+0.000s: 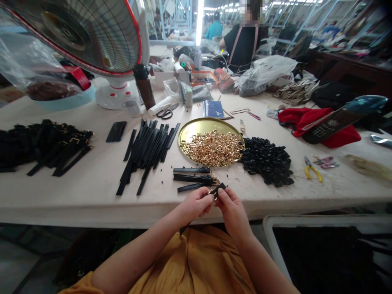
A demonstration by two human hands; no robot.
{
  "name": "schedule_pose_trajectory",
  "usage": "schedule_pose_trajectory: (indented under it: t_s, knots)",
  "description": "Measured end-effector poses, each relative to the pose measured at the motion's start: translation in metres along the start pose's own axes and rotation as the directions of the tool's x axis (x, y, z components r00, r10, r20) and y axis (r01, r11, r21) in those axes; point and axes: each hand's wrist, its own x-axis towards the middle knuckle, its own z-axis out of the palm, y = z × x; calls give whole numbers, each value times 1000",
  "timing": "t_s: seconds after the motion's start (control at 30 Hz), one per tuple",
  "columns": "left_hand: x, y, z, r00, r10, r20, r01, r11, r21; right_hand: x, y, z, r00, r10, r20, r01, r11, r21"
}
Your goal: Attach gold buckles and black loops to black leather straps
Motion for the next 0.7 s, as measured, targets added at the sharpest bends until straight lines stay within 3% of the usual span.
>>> schedule_pose_trajectory:
  t_s: [0.1, 0.17, 0.37, 0.5, 0.57, 0.7]
  knots:
    - [-4, 2, 2, 1000, 19, -7, -19, 999, 37, -1, -1, 0, 992, 102, 71, -111, 984, 138]
    - [-6, 2, 2, 1000, 24, -2, -24, 998, 60, -3, 0, -1, 992, 93, 86, -103, 987, 121]
    - [-8, 0, 4, 1000, 19, 1, -19, 998, 54, -7, 5, -5, 993, -119, 9, 119, 979, -168]
    - [-8, -2, 7, 999, -2, -48, 4, 999, 38, -9, 3, -7, 981, -187, 50, 193, 925, -327]
    - [-9, -5, 8, 998, 17, -63, -13, 998, 62, -11, -1, -7, 954, -286, 85, 292, 834, -468]
    - [-10, -9, 8, 988, 125, -95, -105, 975, 196, -11, -6, -7, 833, -532, 151, 473, 543, -694]
